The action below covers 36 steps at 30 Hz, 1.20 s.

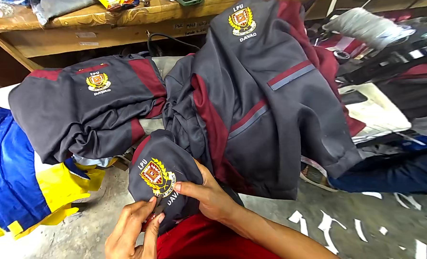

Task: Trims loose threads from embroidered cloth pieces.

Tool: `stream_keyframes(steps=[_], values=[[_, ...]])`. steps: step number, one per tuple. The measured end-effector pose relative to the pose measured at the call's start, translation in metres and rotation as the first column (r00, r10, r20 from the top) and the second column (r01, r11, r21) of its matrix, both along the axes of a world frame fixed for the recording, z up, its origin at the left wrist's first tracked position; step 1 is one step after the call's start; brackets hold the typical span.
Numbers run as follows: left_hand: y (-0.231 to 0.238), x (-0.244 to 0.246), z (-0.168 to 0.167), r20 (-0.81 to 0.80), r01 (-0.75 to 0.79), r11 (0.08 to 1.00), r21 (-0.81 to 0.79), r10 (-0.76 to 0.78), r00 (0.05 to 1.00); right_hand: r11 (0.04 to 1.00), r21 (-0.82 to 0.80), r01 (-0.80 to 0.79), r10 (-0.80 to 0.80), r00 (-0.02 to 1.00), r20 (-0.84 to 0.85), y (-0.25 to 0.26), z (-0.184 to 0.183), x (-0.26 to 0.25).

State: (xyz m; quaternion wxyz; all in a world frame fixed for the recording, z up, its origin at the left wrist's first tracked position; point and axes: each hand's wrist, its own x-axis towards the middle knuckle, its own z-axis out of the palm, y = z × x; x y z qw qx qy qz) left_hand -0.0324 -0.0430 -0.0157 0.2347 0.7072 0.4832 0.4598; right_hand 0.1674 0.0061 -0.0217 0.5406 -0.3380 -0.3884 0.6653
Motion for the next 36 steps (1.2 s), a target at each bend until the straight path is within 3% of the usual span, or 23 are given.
stream_keyframes(steps=[8,17,25,36], values=[[0.006,-0.001,-0.008,-0.066,-0.012,0.999,0.049,0.015,0.998,1.000,0.012,-0.018,0.018,1.000,0.022,0.000,0.001,-0.001],[0.008,-0.002,-0.006,-0.045,0.007,0.999,0.036,-0.005,0.999,0.985,0.170,-0.006,-0.023,0.986,0.166,0.005,0.003,0.001],[0.007,-0.001,-0.006,-0.074,-0.018,0.998,0.059,0.022,0.997,0.980,0.198,0.012,-0.066,0.961,0.269,0.003,0.009,0.000],[0.007,0.001,-0.007,-0.019,-0.004,0.999,0.049,0.005,1.000,0.969,0.245,0.042,-0.108,0.959,0.261,0.002,0.006,0.000]])
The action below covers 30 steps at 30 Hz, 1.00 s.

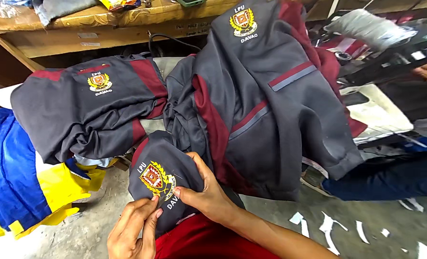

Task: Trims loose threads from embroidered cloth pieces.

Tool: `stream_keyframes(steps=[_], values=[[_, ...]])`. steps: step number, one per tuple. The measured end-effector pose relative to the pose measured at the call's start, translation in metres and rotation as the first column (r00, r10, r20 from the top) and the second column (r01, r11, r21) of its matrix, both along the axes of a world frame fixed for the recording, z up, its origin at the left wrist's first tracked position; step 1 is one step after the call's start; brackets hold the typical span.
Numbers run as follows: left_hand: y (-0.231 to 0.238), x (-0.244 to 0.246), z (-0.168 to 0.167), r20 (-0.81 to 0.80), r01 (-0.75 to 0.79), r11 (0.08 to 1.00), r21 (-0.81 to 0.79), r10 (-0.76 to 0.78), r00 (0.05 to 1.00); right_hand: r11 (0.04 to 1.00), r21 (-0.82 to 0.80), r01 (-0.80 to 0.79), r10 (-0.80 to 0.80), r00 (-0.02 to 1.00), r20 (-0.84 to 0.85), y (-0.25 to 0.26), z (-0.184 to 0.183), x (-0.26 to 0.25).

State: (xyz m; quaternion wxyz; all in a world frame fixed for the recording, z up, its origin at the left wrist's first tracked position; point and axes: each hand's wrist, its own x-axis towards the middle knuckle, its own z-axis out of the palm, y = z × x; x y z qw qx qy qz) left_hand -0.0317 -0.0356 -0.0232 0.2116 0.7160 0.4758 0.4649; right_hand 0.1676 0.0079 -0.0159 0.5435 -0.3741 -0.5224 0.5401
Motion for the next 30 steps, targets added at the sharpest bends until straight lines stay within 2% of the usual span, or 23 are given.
stream_keyframes(steps=[6,10,18,25,30], values=[[0.002,0.000,-0.003,0.015,-0.025,0.999,0.020,0.025,1.000,1.000,-0.005,-0.031,0.031,1.000,-0.005,-0.001,0.000,0.002],[-0.003,0.000,0.005,0.016,0.001,0.998,-0.065,0.001,1.000,0.999,-0.003,-0.032,0.032,0.999,-0.003,-0.001,-0.001,0.002],[-0.004,-0.005,0.008,-0.010,0.033,0.994,-0.103,-0.034,0.999,0.999,-0.008,-0.037,0.037,0.999,-0.007,0.000,-0.002,0.003],[-0.005,-0.002,0.008,-0.038,0.034,0.998,-0.058,-0.036,0.999,0.995,-0.080,-0.063,0.058,0.996,-0.071,-0.001,-0.004,0.003],[-0.007,0.000,0.009,-0.094,0.022,0.998,-0.056,-0.027,0.995,0.997,-0.048,-0.057,0.054,0.996,-0.064,-0.001,-0.004,0.002]])
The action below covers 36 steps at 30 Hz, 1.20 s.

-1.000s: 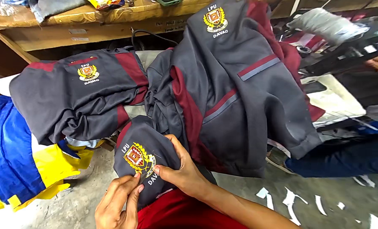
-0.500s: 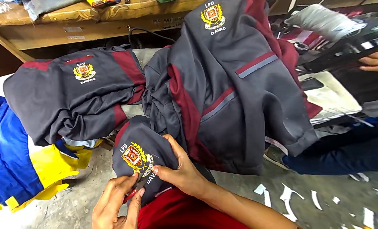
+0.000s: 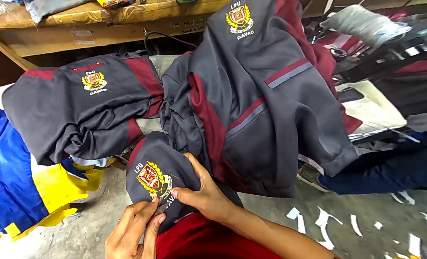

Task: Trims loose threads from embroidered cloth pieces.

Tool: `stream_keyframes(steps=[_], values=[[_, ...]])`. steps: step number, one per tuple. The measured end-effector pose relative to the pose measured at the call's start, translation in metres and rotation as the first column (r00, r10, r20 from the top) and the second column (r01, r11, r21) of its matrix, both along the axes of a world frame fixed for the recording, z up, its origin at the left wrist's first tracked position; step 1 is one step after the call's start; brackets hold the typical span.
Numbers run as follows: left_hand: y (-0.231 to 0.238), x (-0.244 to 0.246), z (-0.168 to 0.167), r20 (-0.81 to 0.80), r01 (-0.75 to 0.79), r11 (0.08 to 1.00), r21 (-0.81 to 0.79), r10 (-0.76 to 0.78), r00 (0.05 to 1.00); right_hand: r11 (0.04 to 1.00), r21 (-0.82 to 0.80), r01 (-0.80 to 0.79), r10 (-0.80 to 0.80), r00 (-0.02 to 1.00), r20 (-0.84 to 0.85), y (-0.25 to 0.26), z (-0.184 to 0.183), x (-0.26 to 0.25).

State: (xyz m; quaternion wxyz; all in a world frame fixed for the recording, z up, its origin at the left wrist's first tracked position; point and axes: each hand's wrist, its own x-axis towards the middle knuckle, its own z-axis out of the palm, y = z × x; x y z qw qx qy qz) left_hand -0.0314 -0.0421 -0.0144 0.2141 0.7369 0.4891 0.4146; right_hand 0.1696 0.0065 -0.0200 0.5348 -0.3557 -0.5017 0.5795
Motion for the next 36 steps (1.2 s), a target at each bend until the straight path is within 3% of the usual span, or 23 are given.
stream_keyframes(steps=[25,31,36], values=[[-0.004,0.005,0.002,-0.064,-0.063,0.998,0.023,0.065,0.996,0.998,0.049,0.038,-0.044,0.993,0.108,-0.001,0.003,-0.003],[0.003,0.002,-0.010,0.148,0.002,1.000,-0.029,0.002,0.989,0.999,0.033,0.037,-0.039,0.995,0.089,0.000,0.001,-0.001],[0.006,0.002,-0.012,0.038,-0.009,0.997,0.071,0.006,0.999,0.999,0.028,0.028,-0.030,0.996,0.089,0.000,0.002,0.000]])
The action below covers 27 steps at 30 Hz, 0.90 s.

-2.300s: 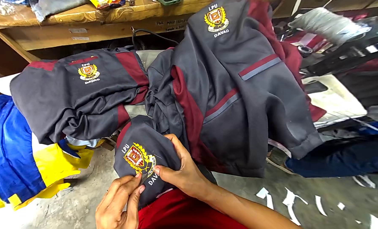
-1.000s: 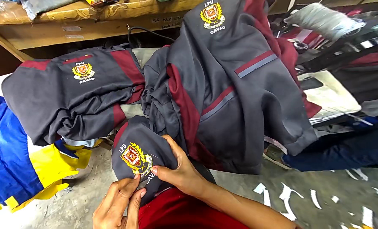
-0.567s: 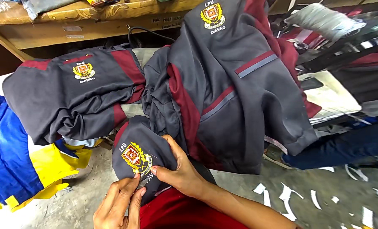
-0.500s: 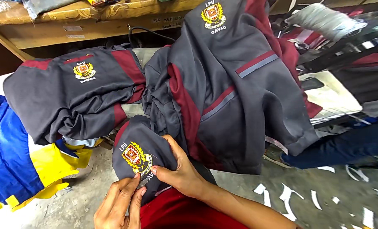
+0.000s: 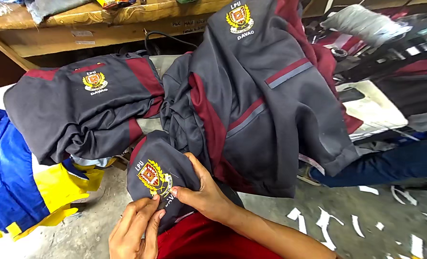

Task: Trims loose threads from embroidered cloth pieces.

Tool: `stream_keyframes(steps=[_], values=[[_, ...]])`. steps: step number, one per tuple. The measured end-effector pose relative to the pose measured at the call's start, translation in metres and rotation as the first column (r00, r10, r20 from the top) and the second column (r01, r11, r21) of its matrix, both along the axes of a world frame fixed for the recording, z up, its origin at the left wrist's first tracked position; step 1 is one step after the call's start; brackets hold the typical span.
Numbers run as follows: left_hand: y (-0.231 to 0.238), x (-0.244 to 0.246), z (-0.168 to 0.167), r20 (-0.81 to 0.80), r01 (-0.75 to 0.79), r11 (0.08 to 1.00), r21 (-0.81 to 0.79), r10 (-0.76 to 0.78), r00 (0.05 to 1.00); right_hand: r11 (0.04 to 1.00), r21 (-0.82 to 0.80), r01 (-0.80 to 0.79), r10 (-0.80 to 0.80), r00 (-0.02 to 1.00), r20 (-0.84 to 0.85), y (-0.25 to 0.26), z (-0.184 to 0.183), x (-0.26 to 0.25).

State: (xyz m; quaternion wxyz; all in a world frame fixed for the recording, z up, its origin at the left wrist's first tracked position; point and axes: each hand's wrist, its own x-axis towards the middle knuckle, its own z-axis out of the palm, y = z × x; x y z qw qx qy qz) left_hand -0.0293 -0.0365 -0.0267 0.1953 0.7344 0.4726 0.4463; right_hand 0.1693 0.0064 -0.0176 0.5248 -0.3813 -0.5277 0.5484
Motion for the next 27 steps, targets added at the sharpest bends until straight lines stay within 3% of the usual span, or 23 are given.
stream_keyframes(steps=[6,10,12,18,22,27], values=[[-0.0044,0.0026,0.0031,0.207,0.037,0.987,-0.159,-0.003,0.978,1.000,0.019,-0.002,0.002,1.000,0.018,-0.0002,0.0018,-0.0007],[-0.0028,0.0033,0.0012,0.036,-0.015,1.000,-0.020,0.015,0.999,1.000,0.008,-0.008,0.008,1.000,0.008,0.0001,0.0021,-0.0006],[0.0003,0.0008,0.0013,0.026,-0.001,1.000,-0.002,0.001,1.000,1.000,0.013,-0.016,0.016,1.000,0.012,0.0000,0.0013,-0.0003],[0.0011,0.0023,0.0023,0.177,0.015,0.993,-0.113,0.006,0.984,0.999,0.018,-0.037,0.036,0.999,0.026,-0.0006,0.0020,-0.0003],[0.0017,0.0031,-0.0023,0.301,0.039,0.983,-0.180,0.017,0.953,0.997,-0.044,-0.067,0.064,0.995,-0.074,-0.0005,-0.0018,-0.0013],[-0.0006,0.0053,-0.0018,0.140,-0.038,0.998,-0.050,0.045,0.989,0.988,-0.145,-0.052,0.027,0.986,-0.166,-0.0011,-0.0024,-0.0018]])
